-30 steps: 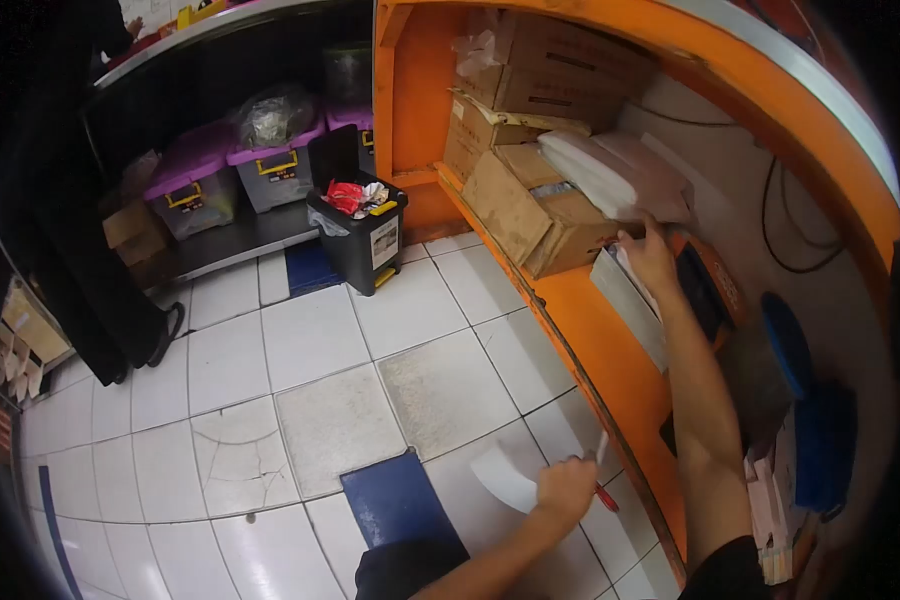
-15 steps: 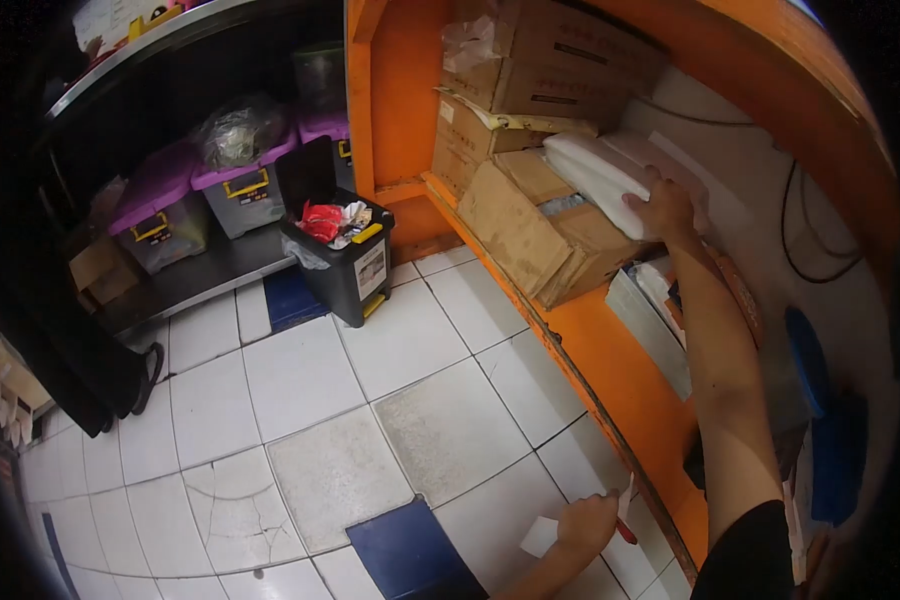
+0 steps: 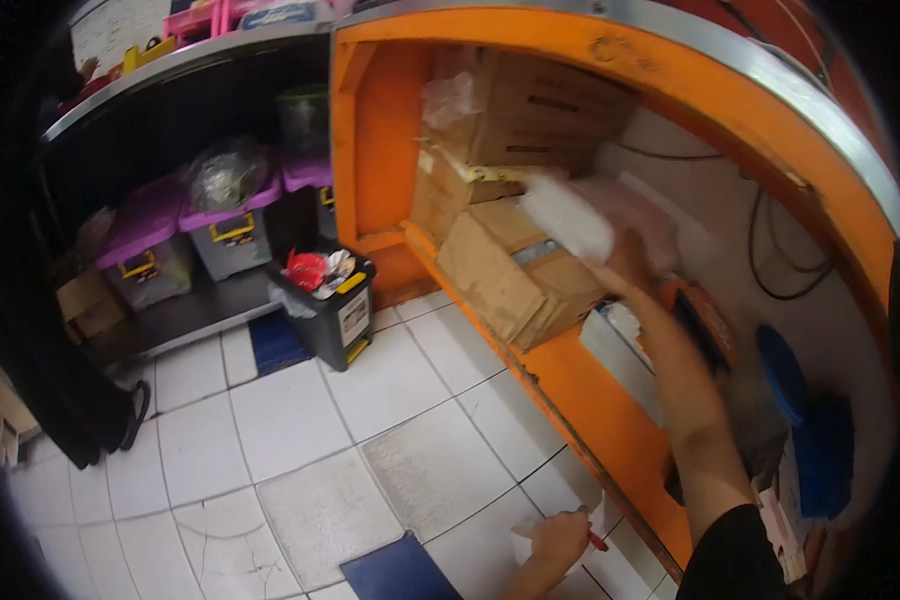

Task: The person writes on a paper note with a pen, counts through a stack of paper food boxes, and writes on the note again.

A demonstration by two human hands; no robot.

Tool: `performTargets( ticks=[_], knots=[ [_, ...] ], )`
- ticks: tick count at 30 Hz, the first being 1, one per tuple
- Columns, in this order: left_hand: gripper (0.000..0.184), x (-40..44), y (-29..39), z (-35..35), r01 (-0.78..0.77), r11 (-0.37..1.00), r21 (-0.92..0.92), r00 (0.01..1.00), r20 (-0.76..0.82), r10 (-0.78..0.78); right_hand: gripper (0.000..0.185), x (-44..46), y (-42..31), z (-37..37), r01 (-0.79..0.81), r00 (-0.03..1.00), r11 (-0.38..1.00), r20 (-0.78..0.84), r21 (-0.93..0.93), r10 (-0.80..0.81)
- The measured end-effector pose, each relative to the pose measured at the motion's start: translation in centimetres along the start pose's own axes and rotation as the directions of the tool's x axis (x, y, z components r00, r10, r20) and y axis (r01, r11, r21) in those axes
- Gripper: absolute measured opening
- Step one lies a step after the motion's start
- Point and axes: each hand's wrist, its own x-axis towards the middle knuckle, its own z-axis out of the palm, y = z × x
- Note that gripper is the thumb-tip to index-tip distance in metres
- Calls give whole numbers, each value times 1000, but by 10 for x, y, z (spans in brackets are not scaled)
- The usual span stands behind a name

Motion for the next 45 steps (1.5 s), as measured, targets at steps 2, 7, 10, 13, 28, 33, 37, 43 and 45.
performTargets(
  ticks=[2, 7, 10, 13, 28, 33, 37, 43, 45],
  knots=[
    [24, -1, -1, -5, -19, 1000, 21, 999, 29, 18, 104, -20, -39, -35, 7, 979, 994, 204, -110, 16],
    [25, 3, -8, -5, -19, 998, 57, 998, 59, 15, 94, -14, -20, -56, 54, 943, 995, 331, -86, -22],
    [25, 7, -15, 1, 12, 998, 56, 995, 100, -18, 74, -1, 12, -54, 303, 920, 945, 294, -122, -257],
    [25, 9, -20, 0, 51, 996, 73, 993, 100, -58, 54, 32, 58, -36, 224, 974, 955, -64, 195, -216],
    [23, 26, -19, -13, -1, 999, 35, 997, 77, -2, 40, 42, 137, 1, -211, 941, 869, -149, 447, 305],
    [25, 10, -10, -28, -35, 998, 43, 997, 72, 32, 39, 28, 107, 6, 63, 966, 917, -253, 394, 43],
    [27, -6, -3, -25, -33, 999, 37, 996, -80, 35, 55, -16, -8, -63, -51, 945, 998, 321, -20, 55],
    [20, -40, 10, -49, 31, 984, -175, 787, -603, -132, 57, -76, -34, -85, -45, 998, 961, 48, 274, 33],
    [26, -56, 29, -72, -124, 895, -427, 587, -759, -281, 56, -142, -43, -102, -85, 990, 757, -33, 648, 139]
  ],
)
